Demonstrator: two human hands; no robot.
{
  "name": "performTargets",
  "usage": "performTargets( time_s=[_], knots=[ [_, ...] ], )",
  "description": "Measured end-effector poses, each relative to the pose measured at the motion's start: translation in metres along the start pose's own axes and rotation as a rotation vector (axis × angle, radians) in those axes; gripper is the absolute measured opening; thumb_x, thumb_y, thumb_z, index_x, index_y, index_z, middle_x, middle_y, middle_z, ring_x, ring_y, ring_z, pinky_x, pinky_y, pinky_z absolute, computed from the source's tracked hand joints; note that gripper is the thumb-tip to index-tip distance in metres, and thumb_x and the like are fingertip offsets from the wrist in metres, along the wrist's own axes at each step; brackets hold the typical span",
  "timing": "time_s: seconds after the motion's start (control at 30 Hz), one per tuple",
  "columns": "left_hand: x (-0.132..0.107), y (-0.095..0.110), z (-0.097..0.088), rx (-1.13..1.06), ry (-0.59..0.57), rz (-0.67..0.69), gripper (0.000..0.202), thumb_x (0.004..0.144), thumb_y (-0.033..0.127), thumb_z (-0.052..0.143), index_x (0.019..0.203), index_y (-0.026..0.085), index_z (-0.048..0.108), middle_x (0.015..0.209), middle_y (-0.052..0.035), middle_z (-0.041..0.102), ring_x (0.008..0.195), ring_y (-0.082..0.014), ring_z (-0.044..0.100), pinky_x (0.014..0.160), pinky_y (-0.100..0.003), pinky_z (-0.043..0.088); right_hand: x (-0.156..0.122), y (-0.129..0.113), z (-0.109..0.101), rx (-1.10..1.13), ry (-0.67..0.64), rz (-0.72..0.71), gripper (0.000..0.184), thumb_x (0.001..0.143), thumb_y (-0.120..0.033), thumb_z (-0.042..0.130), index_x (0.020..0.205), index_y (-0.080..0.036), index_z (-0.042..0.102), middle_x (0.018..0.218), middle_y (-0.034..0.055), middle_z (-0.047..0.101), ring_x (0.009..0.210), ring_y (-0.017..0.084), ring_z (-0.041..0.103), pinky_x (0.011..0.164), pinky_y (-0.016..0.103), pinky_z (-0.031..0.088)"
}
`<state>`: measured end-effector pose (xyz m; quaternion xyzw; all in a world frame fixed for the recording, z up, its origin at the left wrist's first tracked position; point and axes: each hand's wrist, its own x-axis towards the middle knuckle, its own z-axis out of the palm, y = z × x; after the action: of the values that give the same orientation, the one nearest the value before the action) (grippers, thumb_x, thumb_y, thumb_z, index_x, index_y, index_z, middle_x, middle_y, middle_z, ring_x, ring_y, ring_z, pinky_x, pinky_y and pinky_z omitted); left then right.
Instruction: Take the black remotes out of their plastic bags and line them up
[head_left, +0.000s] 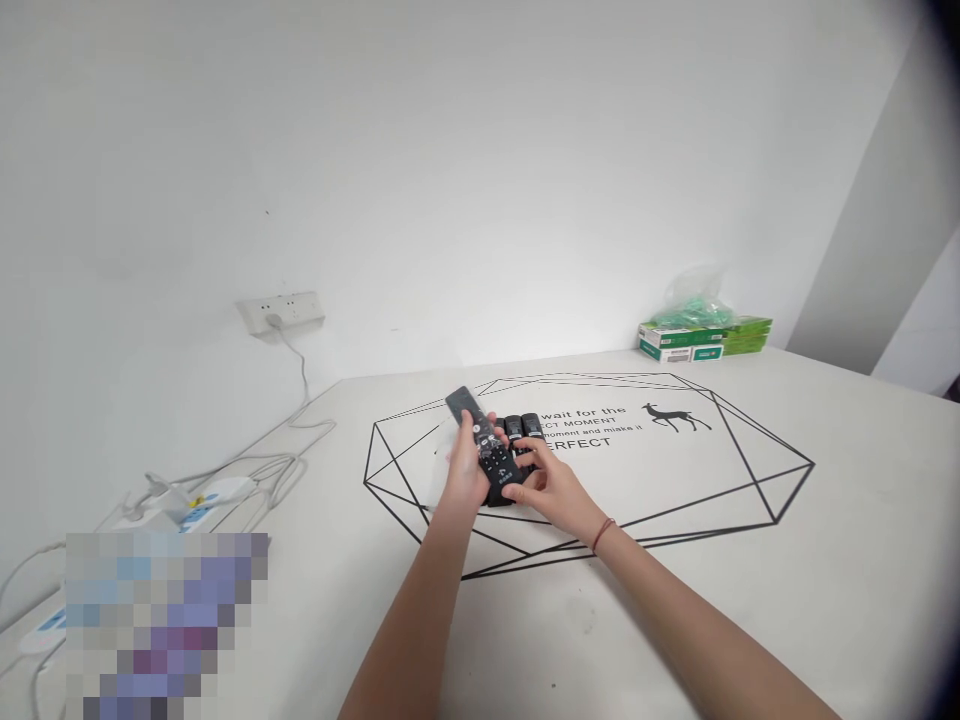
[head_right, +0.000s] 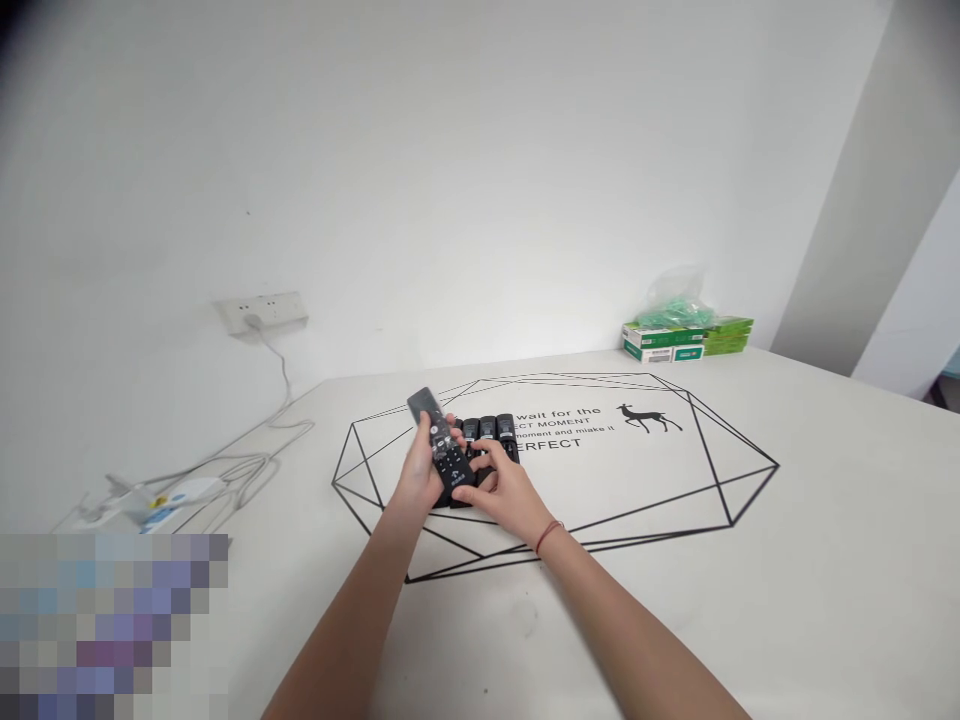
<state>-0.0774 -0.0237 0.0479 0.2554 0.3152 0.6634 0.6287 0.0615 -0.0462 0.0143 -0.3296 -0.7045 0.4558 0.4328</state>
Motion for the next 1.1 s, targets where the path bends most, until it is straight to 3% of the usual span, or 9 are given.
performTargets(
  time_s=[0.1,0.23,0.33,0.4,0.5,0.63,0.77,0.93,1.1],
  knots=[
    [-0.006,-0.020,0.010,0.036,-0.061,-0.042,0.040,0.079,0.054,0.052,0.090,0.015,0.056,0.063,-0.0011,0.056,0.054,-0.0106,0.055,0.055,-0.025,0.049,0.002,0.001,-0.005,-0.097,0.140,-0.072,0.058,0.068,-0.038,0.070,0.118,-0.025,0.043,0.105,0.0041,0.056,0.060,0.009,0.054,0.061,0.027,0.048],
    [-0.011,-0.036,0.014,0.003,-0.180,-0.070,0.031,0.079,0.045,0.058,0.091,0.016,0.057,0.077,-0.0038,0.061,0.065,-0.0126,0.059,0.064,-0.027,0.051,0.004,0.004,-0.013,-0.174,0.269,-0.146,0.054,0.072,-0.034,0.066,0.121,-0.025,0.044,0.119,0.0080,0.051,0.081,0.016,0.057,0.065,0.029,0.048],
    [-0.009,-0.036,0.009,-0.007,-0.176,-0.085,0.028,0.078,0.037,0.059,0.096,0.015,0.059,0.085,-0.0060,0.064,0.073,-0.0155,0.062,0.068,-0.029,0.051,0.004,0.005,-0.020,-0.215,0.165,-0.187,0.056,0.075,-0.032,0.063,0.127,-0.027,0.044,0.128,0.0099,0.046,0.092,0.021,0.056,0.063,0.030,0.050],
    [-0.005,-0.034,0.005,0.001,-0.122,-0.108,0.028,0.076,0.033,0.059,0.096,0.014,0.061,0.081,-0.0055,0.064,0.070,-0.0159,0.062,0.066,-0.028,0.051,0.004,0.005,-0.023,-0.215,0.039,-0.190,0.057,0.075,-0.030,0.062,0.129,-0.029,0.043,0.135,0.0093,0.040,0.091,0.020,0.056,0.063,0.031,0.051],
    [-0.002,-0.030,0.000,0.000,-0.040,-0.128,0.033,0.074,0.039,0.057,0.092,0.012,0.063,0.073,-0.0045,0.063,0.065,-0.0157,0.061,0.062,-0.027,0.050,0.002,0.003,-0.023,-0.239,-0.082,-0.172,0.061,0.073,-0.025,0.063,0.130,-0.032,0.042,0.141,0.0074,0.031,0.084,0.017,0.057,0.064,0.032,0.052],
    [-0.002,-0.029,0.000,0.024,-0.004,-0.193,0.046,0.071,0.056,0.057,0.087,0.013,0.063,0.067,-0.0045,0.062,0.061,-0.0166,0.061,0.058,-0.027,0.049,-0.001,0.002,-0.019,-0.315,-0.143,-0.212,0.070,0.069,-0.023,0.066,0.133,-0.033,0.039,0.138,0.0076,0.033,0.094,0.019,0.055,0.071,0.032,0.052],
    [-0.004,-0.029,0.002,0.028,0.013,-0.210,0.045,0.070,0.058,0.059,0.084,0.015,0.061,0.061,-0.0017,0.059,0.056,-0.0161,0.060,0.056,-0.028,0.049,-0.002,0.004,-0.019,-0.354,-0.178,-0.255,0.076,0.068,-0.023,0.066,0.137,-0.032,0.034,0.137,0.0078,0.033,0.103,0.020,0.052,0.073,0.031,0.052],
    [-0.006,-0.030,0.004,0.000,-0.023,-0.241,0.046,0.071,0.058,0.059,0.084,0.014,0.060,0.061,-0.0011,0.058,0.054,-0.0143,0.058,0.054,-0.026,0.047,0.000,0.004,-0.021,-0.482,-0.046,-0.290,0.063,0.070,-0.030,0.067,0.129,-0.031,0.044,0.125,0.0071,0.049,0.085,0.018,0.057,0.072,0.034,0.050],
    [-0.008,-0.032,0.006,-0.003,-0.097,-0.243,0.049,0.072,0.058,0.059,0.088,0.012,0.060,0.065,-0.0022,0.057,0.056,-0.0138,0.057,0.046,-0.023,0.042,0.002,0.001,-0.025,-0.465,0.074,-0.328,0.042,0.077,-0.023,0.059,0.118,-0.027,0.054,0.105,0.0048,0.060,0.080,0.016,0.056,0.070,0.031,0.049]
  ],
)
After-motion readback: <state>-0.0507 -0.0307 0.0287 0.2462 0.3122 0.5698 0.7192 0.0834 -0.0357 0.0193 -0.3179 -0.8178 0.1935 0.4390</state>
